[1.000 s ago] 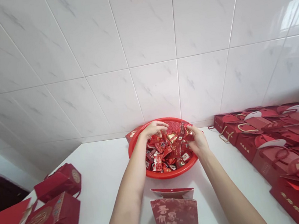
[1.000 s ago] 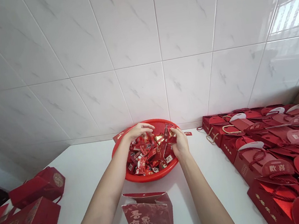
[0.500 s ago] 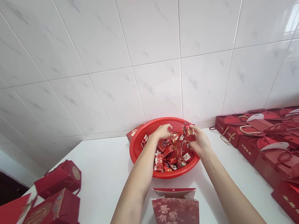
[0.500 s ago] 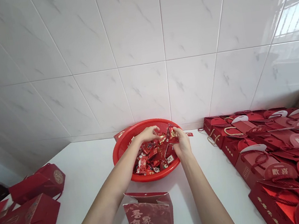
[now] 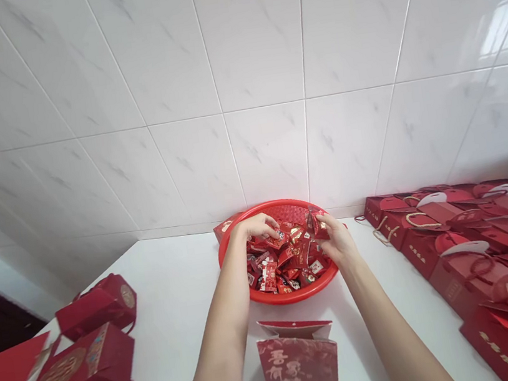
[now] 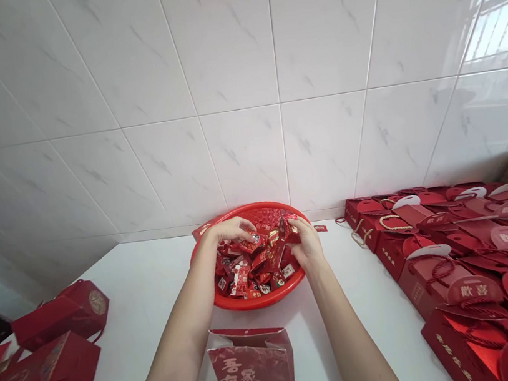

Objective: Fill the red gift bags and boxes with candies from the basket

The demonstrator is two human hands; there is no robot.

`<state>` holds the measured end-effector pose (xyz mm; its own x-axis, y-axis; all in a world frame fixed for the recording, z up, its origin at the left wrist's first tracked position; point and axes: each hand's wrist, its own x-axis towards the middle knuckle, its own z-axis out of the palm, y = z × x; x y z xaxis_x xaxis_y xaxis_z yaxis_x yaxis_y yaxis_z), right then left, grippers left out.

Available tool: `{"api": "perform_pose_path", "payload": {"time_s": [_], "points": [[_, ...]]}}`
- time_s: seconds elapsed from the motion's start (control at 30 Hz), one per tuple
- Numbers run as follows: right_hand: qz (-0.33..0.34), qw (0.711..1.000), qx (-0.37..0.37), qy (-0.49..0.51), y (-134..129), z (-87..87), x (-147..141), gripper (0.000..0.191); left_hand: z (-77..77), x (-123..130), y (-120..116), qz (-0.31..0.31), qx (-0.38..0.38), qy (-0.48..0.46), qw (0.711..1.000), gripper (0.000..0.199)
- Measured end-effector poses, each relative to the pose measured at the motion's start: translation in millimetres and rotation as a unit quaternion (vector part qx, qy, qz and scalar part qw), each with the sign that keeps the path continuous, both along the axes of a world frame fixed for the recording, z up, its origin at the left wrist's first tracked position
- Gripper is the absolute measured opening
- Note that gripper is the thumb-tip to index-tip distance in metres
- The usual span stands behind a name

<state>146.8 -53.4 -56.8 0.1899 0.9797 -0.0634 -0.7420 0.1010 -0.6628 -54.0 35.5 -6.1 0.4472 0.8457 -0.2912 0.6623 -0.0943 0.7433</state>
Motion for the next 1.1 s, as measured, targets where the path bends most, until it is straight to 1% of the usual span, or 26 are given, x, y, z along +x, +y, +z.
{"api": "perform_pose_path", "payload": {"time_s": [0.1,0.2,0.27,0.33,0.43,0.47,0.57,0.6,0.67,0.73,0.77,0.83,0.87,0.93,0.97,1.03,1.1], "points": [[0.009,1.0,0.0,-0.008,0.0,1.0,-1.4,0.017,-1.0,7.4,3.5,0.019,0.071,-0.101,0.992,0.045],[0.008,1.0,-0.006,0.005,1.5,1.4,-1.9,0.02,-4.8,21.7,4.7,-0.002,0.113,-0.216,0.97,0.047],[-0.002,1.0,-0.011,0.019,2.9,1.1,-2.0,0.022,-8.1,33.2,2.6,-0.022,0.136,-0.257,0.956,0.046],[-0.009,1.0,-0.02,0.021,3.8,1.1,-1.8,0.023,-11.3,43.6,-1.1,-0.042,0.156,-0.273,0.948,0.046],[-0.003,0.999,-0.032,0.019,3.4,2.1,-1.0,0.021,-15.5,54.2,-5.9,-0.071,0.159,-0.277,0.945,0.047],[0.0,0.999,-0.032,0.02,2.9,2.6,-0.7,0.019,-16.7,56.5,-6.8,-0.07,0.159,-0.276,0.946,0.047],[0.013,1.0,-0.022,0.009,1.3,3.6,-0.8,0.018,-19.1,61.8,-8.3,-0.034,0.182,-0.27,0.945,0.05],[0.016,1.0,-0.02,0.003,0.9,3.7,-1.2,0.019,-19.1,63.2,-9.0,-0.029,0.188,-0.27,0.944,0.048],[0.01,1.0,-0.017,0.001,0.6,4.1,-2.4,0.02,-17.2,65.7,-11.4,-0.042,0.176,-0.277,0.944,0.043],[-0.022,0.999,-0.025,0.017,0.7,5.3,-3.7,0.018,-13.7,67.0,-14.6,-0.047,0.138,-0.288,0.947,0.044],[-0.046,0.998,-0.032,0.03,0.7,6.3,-4.1,0.017,-11.9,66.9,-16.0,-0.039,0.121,-0.289,0.949,0.045],[-0.088,0.993,-0.049,0.06,0.7,8.7,-4.3,0.014,-9.7,65.0,-17.6,-0.024,0.099,-0.263,0.959,0.041],[-0.101,0.991,-0.057,0.072,0.7,9.8,-4.1,0.013,-9.6,63.4,-17.8,-0.035,0.092,-0.228,0.969,0.037],[-0.103,0.989,-0.071,0.081,0.6,11.1,-3.1,0.012,-11.6,59.7,-17.4,-0.089,0.082,-0.1,0.988,0.029],[-0.098,0.989,-0.075,0.08,0.7,11.3,-2.4,0.012,-13.2,58.1,-17.1,-0.118,0.075,-0.019,0.99,0.028],[-0.088,0.991,-0.075,0.072,1.0,10.6,-1.1,0.012,-16.0,56.2,-16.9,-0.159,0.065,0.111,0.979,0.033],[-0.082,0.992,-0.063,0.067,1.2,9.7,-0.4,0.013,-17.5,56.6,-17.3,-0.175,0.062,0.165,0.969,0.042]]}}
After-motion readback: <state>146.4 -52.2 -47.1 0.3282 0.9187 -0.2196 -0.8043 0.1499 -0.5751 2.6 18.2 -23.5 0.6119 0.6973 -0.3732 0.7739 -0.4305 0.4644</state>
